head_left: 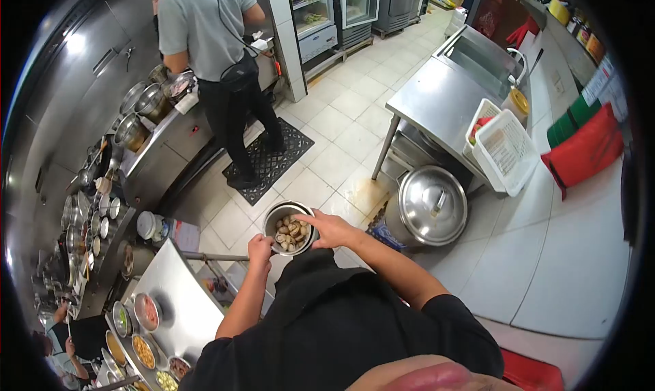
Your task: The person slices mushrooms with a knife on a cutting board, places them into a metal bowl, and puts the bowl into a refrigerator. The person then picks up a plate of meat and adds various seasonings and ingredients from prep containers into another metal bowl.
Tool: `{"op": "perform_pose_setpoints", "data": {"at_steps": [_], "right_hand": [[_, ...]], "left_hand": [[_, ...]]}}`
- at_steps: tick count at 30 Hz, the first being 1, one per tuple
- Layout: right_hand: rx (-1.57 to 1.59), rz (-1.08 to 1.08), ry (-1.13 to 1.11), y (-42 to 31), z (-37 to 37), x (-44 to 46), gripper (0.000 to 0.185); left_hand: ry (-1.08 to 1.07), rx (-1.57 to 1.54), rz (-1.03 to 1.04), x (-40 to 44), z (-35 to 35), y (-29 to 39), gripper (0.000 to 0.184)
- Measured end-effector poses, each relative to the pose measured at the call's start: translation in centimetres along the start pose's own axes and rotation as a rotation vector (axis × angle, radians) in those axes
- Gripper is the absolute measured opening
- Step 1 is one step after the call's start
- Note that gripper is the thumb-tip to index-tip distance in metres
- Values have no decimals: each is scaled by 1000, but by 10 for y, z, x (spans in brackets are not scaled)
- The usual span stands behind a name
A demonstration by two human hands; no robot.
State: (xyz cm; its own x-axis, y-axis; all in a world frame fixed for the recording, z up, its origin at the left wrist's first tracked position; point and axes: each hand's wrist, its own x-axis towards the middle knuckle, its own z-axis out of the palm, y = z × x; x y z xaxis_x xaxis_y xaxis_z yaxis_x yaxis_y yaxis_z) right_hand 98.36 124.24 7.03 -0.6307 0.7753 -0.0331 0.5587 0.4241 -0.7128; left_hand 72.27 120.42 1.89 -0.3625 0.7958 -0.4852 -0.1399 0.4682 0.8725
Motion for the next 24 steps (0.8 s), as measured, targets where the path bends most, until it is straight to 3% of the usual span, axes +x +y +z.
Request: {"op": "perform_pose_setpoints", "data": {"at_steps": [2,3,6,8,9,13,17,24], "right_hand": [[-56,122,-71,22,-18,24,89],[-45,136,-23,41,-24,36,78],[-100,219,40,77,-56,61,69],[-79,114,199,97,-79,83,60],[-68,68,270,107,-89,90,57],[66,-19,515,138,-134,126,49],[79,43,602,191,-175,155,49],[98,150,522,297,-291,256,57]], "left_hand": [[-78,64,17,44,27,14,25],[-111,161,61,68,42,20,22],[-174,289,130,133,94,39,20],[-288,277,125,164,126,72,20],[-328,404,231,181,141,88,20],[-510,375,71,241,211,138,20],[-612,505,99,303,277,168,20],[-527,415,115,397,386,253,26]]}}
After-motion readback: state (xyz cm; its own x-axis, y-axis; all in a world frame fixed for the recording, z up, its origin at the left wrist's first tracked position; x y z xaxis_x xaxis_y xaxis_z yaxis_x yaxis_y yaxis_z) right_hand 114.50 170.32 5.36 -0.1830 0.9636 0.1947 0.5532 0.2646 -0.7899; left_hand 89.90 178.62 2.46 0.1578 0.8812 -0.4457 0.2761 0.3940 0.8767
